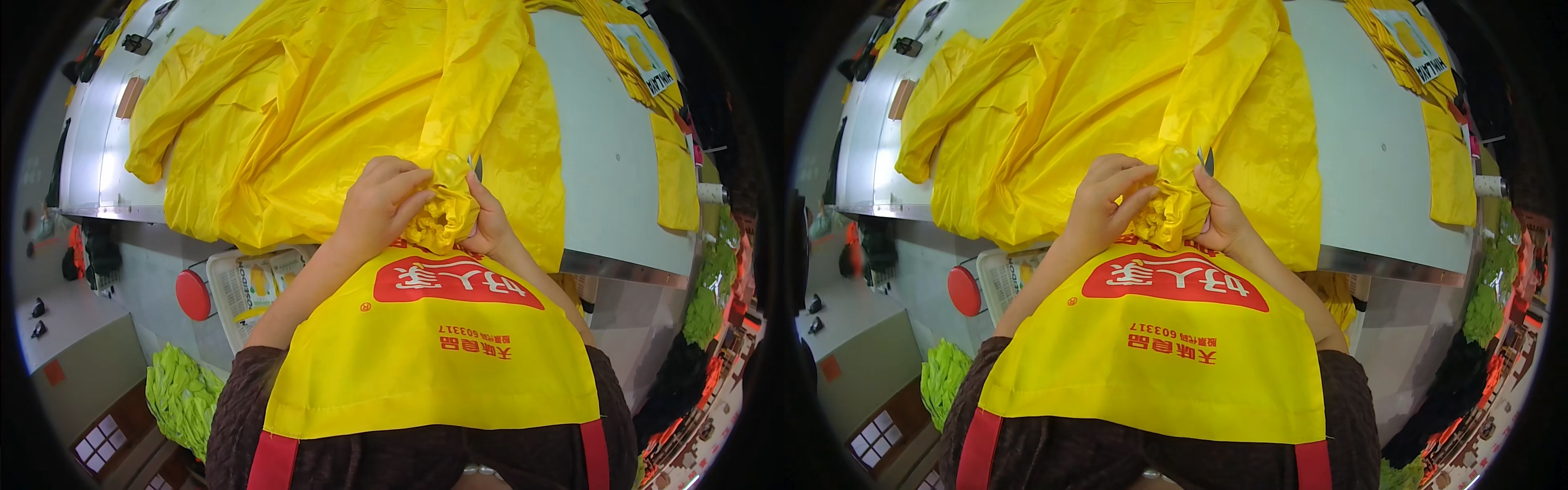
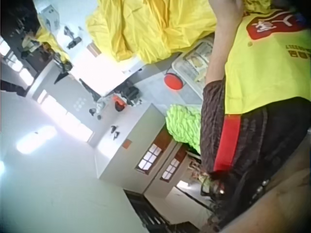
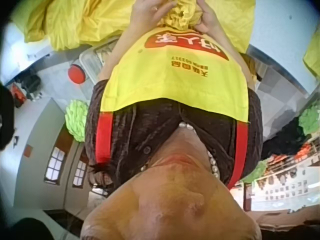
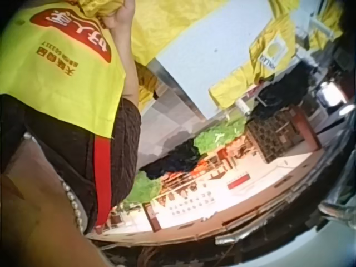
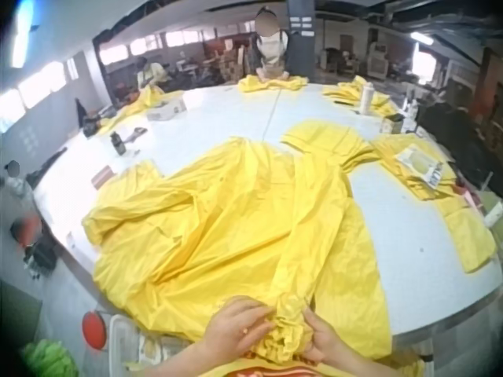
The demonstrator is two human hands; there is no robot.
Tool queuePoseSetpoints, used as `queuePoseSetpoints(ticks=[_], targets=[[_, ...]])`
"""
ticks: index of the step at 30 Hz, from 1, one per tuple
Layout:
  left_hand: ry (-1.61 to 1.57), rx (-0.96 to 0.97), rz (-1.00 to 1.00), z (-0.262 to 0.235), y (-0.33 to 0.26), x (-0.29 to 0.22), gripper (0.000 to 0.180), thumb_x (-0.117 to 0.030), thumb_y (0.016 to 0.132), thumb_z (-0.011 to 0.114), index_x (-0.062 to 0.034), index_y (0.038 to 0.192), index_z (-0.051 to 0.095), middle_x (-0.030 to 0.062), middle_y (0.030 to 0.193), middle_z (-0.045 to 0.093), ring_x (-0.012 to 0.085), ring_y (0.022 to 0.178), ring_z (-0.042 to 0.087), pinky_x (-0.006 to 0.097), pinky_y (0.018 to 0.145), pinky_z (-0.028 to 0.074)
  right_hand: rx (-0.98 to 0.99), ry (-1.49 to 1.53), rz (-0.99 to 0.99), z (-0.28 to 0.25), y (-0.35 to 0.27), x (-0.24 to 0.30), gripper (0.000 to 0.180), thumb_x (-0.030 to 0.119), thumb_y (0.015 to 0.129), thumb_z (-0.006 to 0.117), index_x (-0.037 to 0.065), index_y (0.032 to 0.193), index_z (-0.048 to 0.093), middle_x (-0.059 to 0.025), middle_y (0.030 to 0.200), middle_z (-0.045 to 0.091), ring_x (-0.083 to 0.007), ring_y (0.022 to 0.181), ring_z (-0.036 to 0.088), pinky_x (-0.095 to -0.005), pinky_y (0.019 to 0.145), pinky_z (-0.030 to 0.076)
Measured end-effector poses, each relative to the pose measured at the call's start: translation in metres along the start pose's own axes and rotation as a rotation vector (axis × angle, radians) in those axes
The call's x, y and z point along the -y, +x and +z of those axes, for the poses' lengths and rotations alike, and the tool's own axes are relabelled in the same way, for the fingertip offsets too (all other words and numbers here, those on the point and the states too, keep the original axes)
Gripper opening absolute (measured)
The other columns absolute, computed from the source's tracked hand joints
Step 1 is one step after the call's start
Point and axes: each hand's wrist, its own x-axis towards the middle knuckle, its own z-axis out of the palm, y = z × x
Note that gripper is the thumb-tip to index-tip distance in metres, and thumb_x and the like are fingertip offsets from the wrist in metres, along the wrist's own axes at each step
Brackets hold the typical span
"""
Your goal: The person folds a yellow raincoat on a table, aligning edges and smoothing the fabric. They use shears to trim loose threads and then fold the garment into a compact rectangle, placing it with other folded items.
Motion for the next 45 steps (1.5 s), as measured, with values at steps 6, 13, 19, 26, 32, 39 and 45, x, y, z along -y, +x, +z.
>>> queuePoseSetpoints(ticks=[6,13,19,26,32,39,45], targets=[[0.047,0.006,0.062,0.0,-0.001,0.003,0.012,-0.006,0.07,0.071,-0.0041,0.08,0.065,0.0091,0.08,0.061,0.0258,0.078,0.057,0.033,0.068,0.045,-0.04,-0.018,-0.01,0.003,0.0,-0.001,0.047,0.037,0.093,0.043,0.005,0.127,0.04,-0.0141,0.125,0.05,-0.0266,0.113,0.051,-0.0428,0.097,0.04],[0.081,-0.086,0.243,-0.001,-0.003,-0.001,0.011,-0.002,0.072,0.068,-0.0007,0.079,0.06,0.0107,0.082,0.061,0.0265,0.076,0.059,0.032,0.069,0.047,-0.105,-0.222,-0.081,0.011,-0.003,0.002,0.044,0.036,0.092,0.046,0.002,0.12,0.045,-0.0129,0.115,0.056,-0.0234,0.103,0.057,-0.0369,0.09,0.046],[-0.185,-0.037,0.043,-0.001,-0.011,0.0,0.005,-0.002,0.082,0.058,0.0001,0.086,0.055,0.0119,0.087,0.06,0.0238,0.082,0.058,0.029,0.073,0.045,-0.33,-1.374,-0.376,0.003,-0.014,0.03,0.035,0.033,0.092,0.049,-0.001,0.097,0.055,-0.0062,0.08,0.061,-0.0156,0.072,0.058,-0.0269,0.063,0.046],[-0.447,0.065,-0.226,0.003,-0.021,0.003,0.009,-0.008,0.09,0.051,0.0008,0.093,0.053,0.0096,0.096,0.058,0.0147,0.087,0.054,0.025,0.076,0.043,-0.264,-2.147,-0.29,0.12,-0.039,0.053,0.026,0.025,0.086,0.052,-0.001,0.089,0.054,-0.0136,0.073,0.057,-0.0274,0.067,0.056,-0.0344,0.06,0.044],[-0.657,0.099,-0.377,0.004,-0.022,0.001,0.008,-0.006,0.091,0.05,0.0012,0.092,0.052,0.009,0.1,0.056,0.0115,0.091,0.053,0.023,0.079,0.042,-0.005,-2.406,-0.065,0.137,-0.03,0.048,0.025,0.025,0.082,0.056,0.002,0.091,0.056,-0.0155,0.078,0.059,-0.0328,0.07,0.057,-0.0383,0.06,0.043],[-0.664,0.036,-0.329,0.01,-0.023,-0.001,0.006,-0.007,0.09,0.051,-0.001,0.089,0.051,0.0093,0.111,0.041,0.0163,0.093,0.053,0.026,0.081,0.043,0.117,-2.628,0.163,0.159,-0.015,0.047,0.029,0.029,0.081,0.056,0.002,0.069,0.06,-0.0157,0.064,0.06,-0.0335,0.064,0.06,-0.0423,0.057,0.045],[-0.511,0.024,-0.289,0.007,-0.021,-0.002,0.007,-0.011,0.088,0.055,-0.0041,0.088,0.052,0.0099,0.114,0.038,0.0186,0.105,0.046,0.028,0.083,0.044,0.139,-2.695,0.247,0.168,-0.008,0.045,0.03,0.03,0.08,0.057,0.003,0.069,0.063,-0.0148,0.067,0.062,-0.032,0.067,0.061,-0.0407,0.06,0.047]])
